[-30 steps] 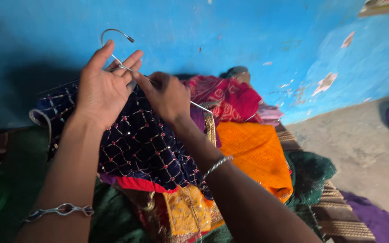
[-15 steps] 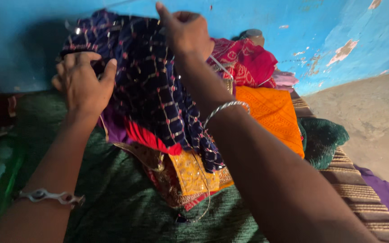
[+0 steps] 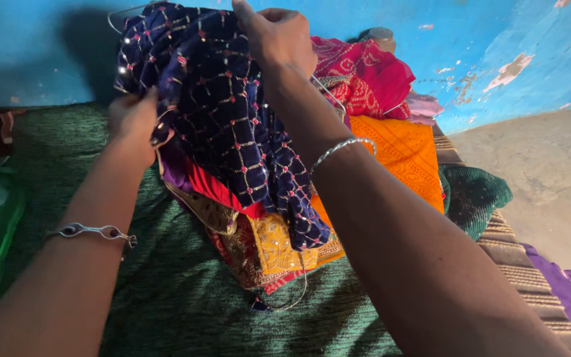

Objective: The person takes clothes from a pile on a bed and places them onto metal hangers. They handle several garments, including an orange top, a red top, and a dark blue patterned top, placing each onto a hanger and then setting the hanger back on the pile.

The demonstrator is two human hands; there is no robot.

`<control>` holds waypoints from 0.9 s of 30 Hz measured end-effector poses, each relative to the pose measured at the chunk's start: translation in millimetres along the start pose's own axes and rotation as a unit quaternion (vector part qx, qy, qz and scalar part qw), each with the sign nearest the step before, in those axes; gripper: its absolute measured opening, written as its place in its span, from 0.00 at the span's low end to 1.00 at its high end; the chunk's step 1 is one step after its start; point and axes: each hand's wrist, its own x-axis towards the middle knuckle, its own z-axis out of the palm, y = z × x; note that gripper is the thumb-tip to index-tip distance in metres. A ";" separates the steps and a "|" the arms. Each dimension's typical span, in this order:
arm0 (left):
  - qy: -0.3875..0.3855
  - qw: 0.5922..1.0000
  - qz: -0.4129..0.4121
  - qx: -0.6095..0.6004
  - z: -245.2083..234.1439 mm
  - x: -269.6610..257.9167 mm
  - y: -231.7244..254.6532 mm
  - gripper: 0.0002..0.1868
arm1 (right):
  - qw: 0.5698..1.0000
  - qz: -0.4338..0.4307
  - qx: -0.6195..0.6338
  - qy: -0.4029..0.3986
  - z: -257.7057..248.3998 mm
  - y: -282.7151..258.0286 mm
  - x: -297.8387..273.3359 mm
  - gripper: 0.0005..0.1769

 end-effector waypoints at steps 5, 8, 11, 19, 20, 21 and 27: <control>0.085 0.981 0.061 0.163 -16.1 7.4 -23.9 0.13 | 0.995 -0.038 0.076 -0.050 -11.1 12.0 2.1 0.29; 0.291 0.862 0.308 0.278 -13.0 -5.5 0.5 0.08 | 0.993 -0.045 0.090 -0.066 -7.8 14.2 4.2 0.29; 0.269 0.825 0.466 0.175 -8.9 -38.8 39.2 0.15 | 0.998 -0.036 0.053 -0.009 -0.4 10.8 4.5 0.29; -0.166 0.977 0.133 -0.023 36.1 -73.8 101.2 0.26 | 0.997 -0.049 -0.043 -0.030 14.7 -2.5 -7.2 0.29; -0.207 0.969 0.113 -0.078 37.5 -68.3 103.6 0.23 | 0.997 -0.052 -0.045 -0.029 15.2 -0.3 -8.8 0.28; -0.247 0.955 0.092 -0.132 38.2 -62.5 105.2 0.21 | 0.996 -0.067 -0.040 -0.036 16.2 1.9 -10.4 0.28; -0.313 0.901 0.096 -0.285 48.0 -43.3 101.9 0.11 | 0.991 -0.113 -0.027 -0.070 20.2 4.5 -11.1 0.28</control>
